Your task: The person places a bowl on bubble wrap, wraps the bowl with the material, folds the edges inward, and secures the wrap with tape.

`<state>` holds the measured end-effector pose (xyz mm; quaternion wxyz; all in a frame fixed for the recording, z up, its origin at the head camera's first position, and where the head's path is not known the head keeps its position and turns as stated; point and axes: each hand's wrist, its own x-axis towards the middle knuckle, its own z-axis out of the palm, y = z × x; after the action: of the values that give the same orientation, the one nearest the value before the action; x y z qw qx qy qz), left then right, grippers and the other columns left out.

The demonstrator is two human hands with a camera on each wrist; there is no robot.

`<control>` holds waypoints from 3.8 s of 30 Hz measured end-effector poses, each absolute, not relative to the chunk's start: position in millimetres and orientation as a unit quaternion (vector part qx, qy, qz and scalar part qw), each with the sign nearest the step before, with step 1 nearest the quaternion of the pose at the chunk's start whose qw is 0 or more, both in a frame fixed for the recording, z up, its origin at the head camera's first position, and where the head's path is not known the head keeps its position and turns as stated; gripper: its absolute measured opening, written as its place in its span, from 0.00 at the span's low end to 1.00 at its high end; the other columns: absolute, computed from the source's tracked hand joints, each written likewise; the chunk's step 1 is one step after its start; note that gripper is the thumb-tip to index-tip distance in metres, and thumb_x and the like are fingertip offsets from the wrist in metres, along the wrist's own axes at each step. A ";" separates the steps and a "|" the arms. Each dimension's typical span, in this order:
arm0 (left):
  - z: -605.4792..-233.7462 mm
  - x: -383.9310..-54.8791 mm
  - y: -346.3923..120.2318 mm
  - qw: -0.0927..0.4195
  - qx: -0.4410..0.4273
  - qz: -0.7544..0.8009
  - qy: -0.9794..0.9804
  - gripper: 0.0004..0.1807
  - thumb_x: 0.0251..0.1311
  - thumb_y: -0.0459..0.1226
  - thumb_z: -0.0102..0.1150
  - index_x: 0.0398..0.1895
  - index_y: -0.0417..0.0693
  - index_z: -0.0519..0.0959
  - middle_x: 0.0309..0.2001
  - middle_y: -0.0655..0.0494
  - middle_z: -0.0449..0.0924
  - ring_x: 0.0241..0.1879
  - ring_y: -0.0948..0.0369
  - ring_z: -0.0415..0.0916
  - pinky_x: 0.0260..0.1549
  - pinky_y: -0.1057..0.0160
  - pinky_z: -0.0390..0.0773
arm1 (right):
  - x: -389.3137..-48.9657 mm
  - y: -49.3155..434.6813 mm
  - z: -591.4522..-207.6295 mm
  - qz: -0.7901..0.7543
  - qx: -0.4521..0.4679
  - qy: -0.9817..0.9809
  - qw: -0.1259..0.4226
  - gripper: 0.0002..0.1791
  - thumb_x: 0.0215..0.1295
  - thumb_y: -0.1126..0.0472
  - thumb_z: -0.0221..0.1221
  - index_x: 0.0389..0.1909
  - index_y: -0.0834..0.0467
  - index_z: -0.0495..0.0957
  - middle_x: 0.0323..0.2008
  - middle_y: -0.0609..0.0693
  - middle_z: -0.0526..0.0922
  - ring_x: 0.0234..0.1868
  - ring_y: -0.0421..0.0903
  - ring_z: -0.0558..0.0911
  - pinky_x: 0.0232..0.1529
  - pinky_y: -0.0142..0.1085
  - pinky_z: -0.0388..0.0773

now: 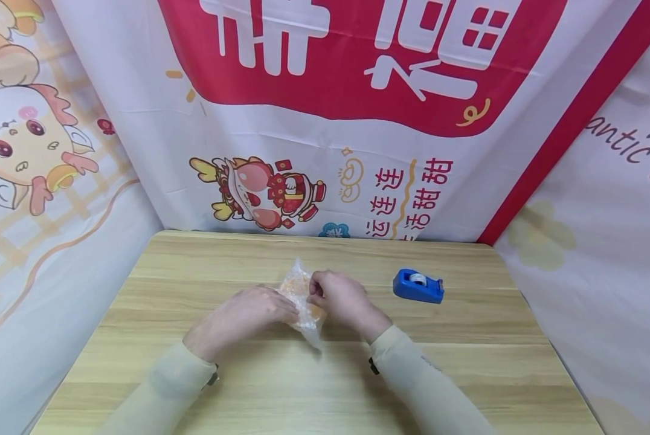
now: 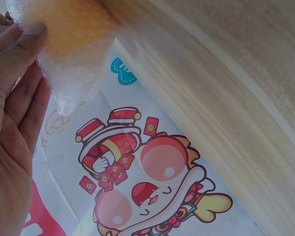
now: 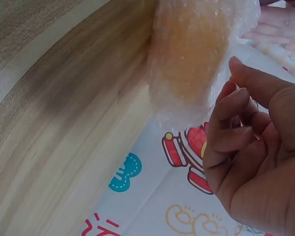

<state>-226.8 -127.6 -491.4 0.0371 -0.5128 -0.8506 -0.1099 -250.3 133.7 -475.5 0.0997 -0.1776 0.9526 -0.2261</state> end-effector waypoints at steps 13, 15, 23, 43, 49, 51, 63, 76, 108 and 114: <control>-492.8 -226.6 -126.7 0.034 -0.513 -0.121 -0.849 0.18 0.81 0.28 0.66 0.62 0.57 0.92 0.63 0.64 0.96 0.62 0.65 0.91 0.68 0.63 0.90 | -244.8 122.4 -485.5 -0.130 -0.197 0.972 0.015 0.12 0.77 0.54 0.79 0.38 0.49 0.84 0.34 0.44 0.85 0.33 0.41 0.80 0.32 0.35 0.81; -492.0 -226.6 -125.4 0.030 -0.512 -0.118 -0.850 0.17 0.82 0.29 0.66 0.63 0.56 0.92 0.63 0.64 0.96 0.62 0.66 0.91 0.69 0.62 0.90 | -243.5 119.5 -486.9 -0.109 -0.192 0.975 0.006 0.12 0.77 0.53 0.79 0.40 0.50 0.84 0.34 0.45 0.85 0.31 0.41 0.79 0.30 0.36 0.79; -489.8 -225.0 -122.1 0.037 -0.510 -0.093 -0.854 0.17 0.83 0.31 0.67 0.64 0.58 0.92 0.64 0.66 0.96 0.62 0.68 0.90 0.69 0.64 0.89 | -239.0 110.2 -494.9 -0.057 -0.182 0.981 -0.035 0.11 0.76 0.52 0.80 0.44 0.50 0.88 0.37 0.47 0.89 0.31 0.44 0.83 0.26 0.40 0.79; -489.8 -225.5 -116.8 0.070 -0.517 -0.035 -0.852 0.17 0.80 0.32 0.71 0.59 0.67 0.94 0.59 0.71 0.97 0.57 0.72 0.92 0.63 0.66 0.91 | -239.0 106.9 -503.1 -0.050 -0.179 0.980 -0.077 0.34 0.67 0.47 0.86 0.65 0.54 0.80 0.53 0.56 0.91 0.45 0.55 0.89 0.34 0.47 0.91; -490.3 -224.8 -119.7 0.053 -0.513 -0.057 -0.855 0.18 0.80 0.29 0.69 0.59 0.64 0.94 0.60 0.69 0.97 0.58 0.71 0.92 0.64 0.66 0.91 | -254.0 119.1 -505.4 -0.145 -0.124 0.981 -0.020 0.50 0.62 0.41 0.88 0.78 0.55 0.77 0.69 0.60 0.86 0.70 0.62 0.85 0.68 0.62 0.90; -490.5 -224.6 -121.6 0.051 -0.514 -0.068 -0.854 0.18 0.80 0.29 0.69 0.60 0.62 0.94 0.61 0.68 0.97 0.58 0.70 0.91 0.65 0.66 0.91 | -259.8 123.5 -507.9 -0.190 -0.100 0.976 0.027 0.51 0.64 0.42 0.87 0.82 0.56 0.75 0.72 0.60 0.87 0.72 0.62 0.86 0.73 0.63 0.88; -493.6 -225.6 -130.1 -0.005 -0.494 -0.182 -0.850 0.17 0.82 0.28 0.64 0.64 0.54 0.92 0.63 0.60 0.96 0.61 0.64 0.91 0.68 0.62 0.90 | -279.9 140.7 -522.0 -0.338 -0.081 0.923 0.163 0.38 0.76 0.50 0.79 0.77 0.66 0.78 0.67 0.64 0.90 0.62 0.56 0.90 0.75 0.56 0.90; -492.0 -221.9 -128.7 -0.020 -0.473 -0.163 -0.866 0.16 0.85 0.30 0.61 0.68 0.49 0.86 0.65 0.58 0.92 0.65 0.61 0.88 0.74 0.59 0.87 | -276.6 141.8 -509.2 -0.337 -0.071 0.922 0.179 0.26 0.83 0.58 0.71 0.74 0.64 0.80 0.64 0.61 0.91 0.59 0.53 0.90 0.74 0.57 0.90; -514.6 -218.6 -102.8 0.153 -0.462 0.057 -0.872 0.18 0.79 0.37 0.72 0.67 0.60 0.91 0.64 0.66 0.95 0.69 0.61 0.88 0.77 0.54 0.86 | -273.5 145.8 -511.9 -0.328 -0.083 0.927 0.161 0.22 0.85 0.53 0.70 0.68 0.62 0.83 0.54 0.57 0.93 0.49 0.48 0.89 0.61 0.50 0.93; -513.1 -220.0 -99.6 0.115 -0.447 0.029 -0.887 0.17 0.83 0.47 0.69 0.69 0.60 0.89 0.66 0.64 0.95 0.71 0.59 0.88 0.79 0.50 0.85 | -275.3 154.5 -504.7 -0.352 -0.081 0.922 0.139 0.23 0.92 0.50 0.63 0.73 0.60 0.83 0.65 0.58 0.92 0.64 0.54 0.91 0.70 0.54 0.92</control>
<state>-220.0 -99.6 -513.1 0.1153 -0.4468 -0.8867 0.0292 -275.3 154.5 -504.7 0.1393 -0.0809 0.9219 -0.3523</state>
